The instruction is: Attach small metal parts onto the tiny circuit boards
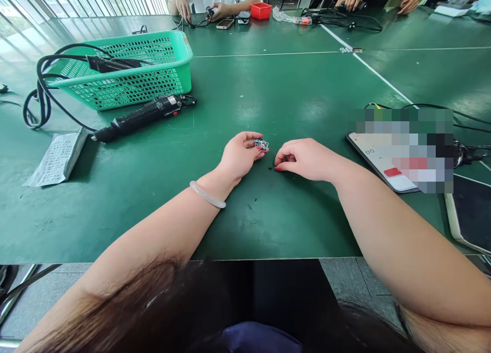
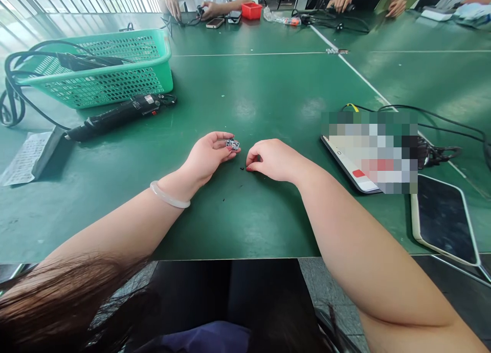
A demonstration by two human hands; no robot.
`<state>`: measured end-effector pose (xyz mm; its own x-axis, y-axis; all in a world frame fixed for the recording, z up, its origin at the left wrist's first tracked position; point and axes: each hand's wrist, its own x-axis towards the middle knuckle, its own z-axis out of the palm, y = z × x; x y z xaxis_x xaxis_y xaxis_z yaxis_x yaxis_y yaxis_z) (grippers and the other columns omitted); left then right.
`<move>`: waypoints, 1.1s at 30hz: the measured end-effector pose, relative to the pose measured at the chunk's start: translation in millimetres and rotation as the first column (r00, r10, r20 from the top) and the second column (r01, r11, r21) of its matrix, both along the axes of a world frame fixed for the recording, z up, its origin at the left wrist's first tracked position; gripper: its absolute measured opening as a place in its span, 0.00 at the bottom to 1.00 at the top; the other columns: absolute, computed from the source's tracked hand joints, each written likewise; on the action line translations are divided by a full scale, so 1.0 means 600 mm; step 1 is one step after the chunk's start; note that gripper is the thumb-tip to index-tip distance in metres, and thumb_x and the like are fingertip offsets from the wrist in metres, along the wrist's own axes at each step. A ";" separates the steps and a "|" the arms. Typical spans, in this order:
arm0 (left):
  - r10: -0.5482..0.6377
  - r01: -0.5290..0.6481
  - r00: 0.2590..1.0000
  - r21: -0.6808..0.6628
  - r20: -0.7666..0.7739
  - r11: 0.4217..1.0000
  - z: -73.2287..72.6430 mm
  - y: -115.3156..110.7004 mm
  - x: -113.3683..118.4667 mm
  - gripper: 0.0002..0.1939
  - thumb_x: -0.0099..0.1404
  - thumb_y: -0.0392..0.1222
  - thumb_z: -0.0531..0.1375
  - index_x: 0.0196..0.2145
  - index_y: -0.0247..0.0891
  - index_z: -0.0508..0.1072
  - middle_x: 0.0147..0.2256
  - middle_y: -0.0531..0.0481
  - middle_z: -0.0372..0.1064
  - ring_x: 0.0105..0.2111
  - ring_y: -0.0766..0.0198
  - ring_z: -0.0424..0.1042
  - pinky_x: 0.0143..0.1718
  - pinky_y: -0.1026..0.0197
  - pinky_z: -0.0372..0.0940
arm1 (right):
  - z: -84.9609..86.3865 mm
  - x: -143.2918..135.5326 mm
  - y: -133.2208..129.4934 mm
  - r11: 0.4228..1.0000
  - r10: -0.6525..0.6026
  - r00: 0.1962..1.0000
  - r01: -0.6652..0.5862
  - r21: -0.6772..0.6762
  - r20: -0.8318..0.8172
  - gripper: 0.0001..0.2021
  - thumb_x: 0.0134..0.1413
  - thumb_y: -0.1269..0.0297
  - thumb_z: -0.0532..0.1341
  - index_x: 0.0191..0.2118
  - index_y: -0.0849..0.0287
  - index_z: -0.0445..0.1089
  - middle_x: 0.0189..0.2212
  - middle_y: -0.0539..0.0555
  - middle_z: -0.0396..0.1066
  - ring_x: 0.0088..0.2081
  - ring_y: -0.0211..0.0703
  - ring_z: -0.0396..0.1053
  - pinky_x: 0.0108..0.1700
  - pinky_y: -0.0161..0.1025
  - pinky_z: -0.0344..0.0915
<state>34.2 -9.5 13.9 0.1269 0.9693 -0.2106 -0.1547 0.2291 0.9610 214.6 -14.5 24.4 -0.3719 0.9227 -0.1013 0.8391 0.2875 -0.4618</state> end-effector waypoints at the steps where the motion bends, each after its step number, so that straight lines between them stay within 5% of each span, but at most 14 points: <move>1: -0.003 0.003 1.000 0.003 -0.011 1.000 -0.001 0.000 0.000 0.12 0.62 0.20 0.58 0.39 0.34 0.71 0.33 0.49 0.74 0.35 0.68 0.76 0.50 0.58 0.69 | 0.001 0.000 0.000 1.000 0.003 1.000 -0.003 0.012 -0.003 0.04 0.52 0.64 0.65 0.31 0.53 0.79 0.32 0.50 0.76 0.33 0.42 0.70 0.35 0.41 0.62; 9: -0.079 0.088 0.988 0.058 -0.134 0.994 -0.006 0.000 -0.002 0.12 0.62 0.24 0.61 0.41 0.34 0.72 0.36 0.48 0.77 0.34 0.67 0.75 0.46 0.58 0.70 | 0.001 -0.004 -0.006 0.977 -0.148 0.935 0.189 0.100 -0.321 0.03 0.53 0.67 0.65 0.32 0.56 0.78 0.26 0.49 0.76 0.28 0.39 0.70 0.35 0.41 0.65; 15: -0.128 0.134 0.984 0.045 -0.125 0.990 -0.003 -0.003 -0.004 0.10 0.63 0.26 0.63 0.41 0.34 0.71 0.34 0.49 0.78 0.33 0.67 0.76 0.44 0.59 0.70 | -0.006 -0.012 -0.011 0.950 -0.133 0.835 0.261 0.173 -0.534 0.08 0.52 0.70 0.64 0.34 0.56 0.82 0.30 0.51 0.79 0.29 0.40 0.73 0.39 0.43 0.72; 24: -0.140 0.147 0.981 0.046 -0.137 0.988 -0.004 -0.003 -0.002 0.09 0.62 0.27 0.65 0.39 0.34 0.71 0.30 0.51 0.77 0.32 0.67 0.76 0.40 0.60 0.69 | -0.002 -0.015 -0.012 0.910 -0.161 0.809 0.343 0.231 -0.566 0.09 0.53 0.74 0.63 0.34 0.56 0.82 0.30 0.51 0.81 0.33 0.43 0.78 0.44 0.45 0.76; 33: -0.173 0.205 0.958 0.122 -0.231 0.971 -0.005 -0.002 -0.006 0.11 0.58 0.31 0.70 0.36 0.35 0.72 0.28 0.53 0.77 0.27 0.69 0.73 0.38 0.59 0.67 | -0.008 -0.016 -0.014 0.879 -0.028 0.885 0.244 0.410 -0.466 0.09 0.54 0.72 0.66 0.33 0.51 0.84 0.34 0.50 0.83 0.39 0.46 0.79 0.44 0.45 0.75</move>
